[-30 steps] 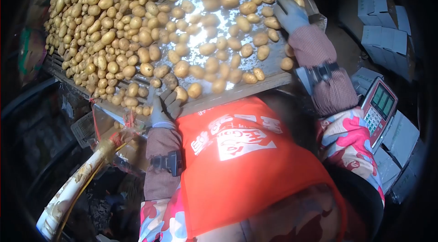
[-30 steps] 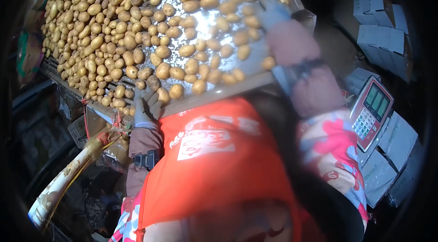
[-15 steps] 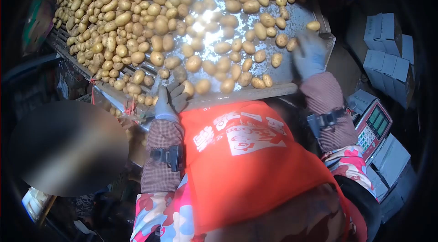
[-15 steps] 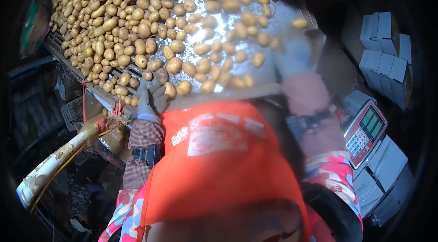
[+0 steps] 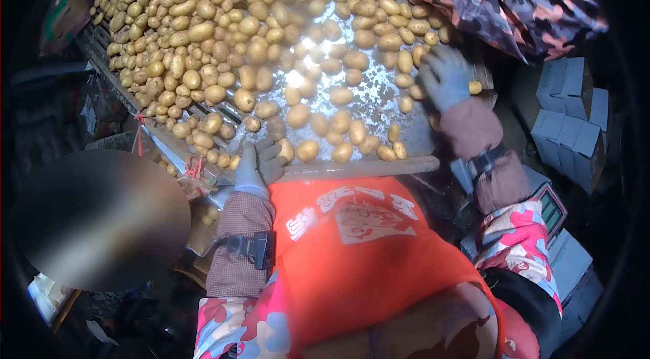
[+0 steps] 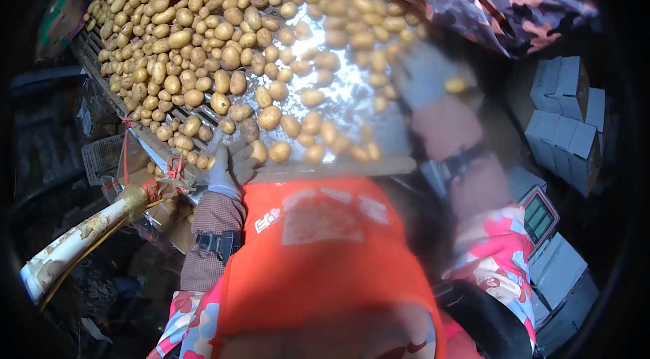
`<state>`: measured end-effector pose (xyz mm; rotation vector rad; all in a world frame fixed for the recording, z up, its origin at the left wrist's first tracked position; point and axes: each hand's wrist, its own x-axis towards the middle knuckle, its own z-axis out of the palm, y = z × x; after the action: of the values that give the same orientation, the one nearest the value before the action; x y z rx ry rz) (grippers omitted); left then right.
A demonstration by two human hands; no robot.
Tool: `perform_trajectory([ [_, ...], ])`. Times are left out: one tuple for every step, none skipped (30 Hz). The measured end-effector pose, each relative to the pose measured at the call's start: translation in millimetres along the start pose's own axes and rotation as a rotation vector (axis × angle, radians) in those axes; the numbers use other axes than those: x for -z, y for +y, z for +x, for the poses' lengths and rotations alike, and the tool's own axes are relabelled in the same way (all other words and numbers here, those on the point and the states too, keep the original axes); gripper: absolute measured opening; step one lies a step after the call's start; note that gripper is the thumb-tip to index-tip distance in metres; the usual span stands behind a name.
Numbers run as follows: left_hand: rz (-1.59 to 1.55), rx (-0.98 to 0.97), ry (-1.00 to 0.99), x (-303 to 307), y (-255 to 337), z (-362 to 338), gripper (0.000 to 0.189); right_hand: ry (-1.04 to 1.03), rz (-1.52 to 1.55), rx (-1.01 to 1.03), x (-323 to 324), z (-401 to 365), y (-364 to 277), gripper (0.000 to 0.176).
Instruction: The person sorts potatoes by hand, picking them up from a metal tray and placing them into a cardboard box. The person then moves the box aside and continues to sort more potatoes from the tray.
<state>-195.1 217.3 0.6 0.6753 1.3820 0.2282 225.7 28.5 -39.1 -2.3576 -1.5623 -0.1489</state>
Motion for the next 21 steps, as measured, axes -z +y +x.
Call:
perform_trajectory([
  [0.000, 0.011, -0.004, 0, 1, 1, 0.066, 0.062, 0.003, 0.051, -5, 31, 10, 0.038],
  [0.004, 0.022, -0.005, 2, 1, 4, 0.066, 0.130, -0.006, 0.211, -22, 62, 18, 0.041],
  [0.010, 0.036, -0.005, 4, 0, 5, 0.065, 0.108, 0.104, 0.220, -42, 88, 21, 0.044],
  [0.007, 0.039, -0.008, 4, 1, 5, 0.066, 0.085, 0.214, 0.226, -62, 114, 24, 0.048],
  [0.002, 0.041, -0.011, 4, 1, 5, 0.066, 0.012, 0.228, 0.109, -74, 130, 5, 0.052],
  [-0.006, 0.046, -0.013, 5, 1, 5, 0.066, -0.059, 0.234, -0.009, -84, 145, -14, 0.055],
  [-0.015, 0.046, -0.019, 5, 1, 5, 0.067, -0.086, 0.026, -0.103, -81, 157, -56, 0.058],
  [-0.050, 0.061, 0.000, 6, 0, 4, 0.067, -0.076, -0.031, -0.109, -79, 147, -75, 0.059],
  [-0.086, 0.073, 0.009, 5, 0, 4, 0.068, -0.066, -0.088, -0.115, -77, 137, -95, 0.060],
  [-0.127, 0.081, 0.006, 1, 0, 7, 0.068, -0.014, -0.001, -0.030, -76, 116, -102, 0.059],
  [-0.122, 0.074, -0.027, -1, 0, 9, 0.068, 0.026, 0.023, 0.073, -62, 99, -106, 0.056],
  [-0.119, 0.066, -0.052, 3, 0, 9, 0.068, 0.061, 0.054, 0.181, -49, 83, -111, 0.053],
  [-0.112, 0.061, -0.074, 8, -1, 7, 0.069, -0.009, 0.124, 0.225, -38, 70, -114, 0.050],
  [-0.151, 0.075, -0.074, 13, -4, 8, 0.067, -0.075, 0.191, 0.262, -27, 61, -112, 0.048],
  [-0.190, 0.085, -0.078, 16, -8, 15, 0.066, -0.139, 0.254, 0.300, -19, 62, -105, 0.046],
  [-0.230, 0.102, -0.080, 15, -11, 19, 0.065, -0.184, 0.300, 0.228, -15, 74, -93, 0.044],
  [-0.211, 0.111, -0.093, 12, -9, 18, 0.067, -0.233, 0.350, 0.153, -16, 96, -79, 0.041],
  [-0.194, 0.117, -0.100, 10, -3, 13, 0.068, -0.281, 0.405, 0.081, -19, 122, -66, 0.039],
  [-0.177, 0.119, -0.100, 10, 1, 11, 0.070, -0.122, 0.411, 0.098, -28, 155, -53, 0.039],
  [-0.173, 0.132, -0.091, 10, 3, 11, 0.071, 0.033, 0.422, 0.112, -37, 187, -44, 0.040],
  [-0.169, 0.148, -0.078, 8, 5, 13, 0.071, -0.025, 0.413, -0.020, -38, 208, -43, 0.044],
])
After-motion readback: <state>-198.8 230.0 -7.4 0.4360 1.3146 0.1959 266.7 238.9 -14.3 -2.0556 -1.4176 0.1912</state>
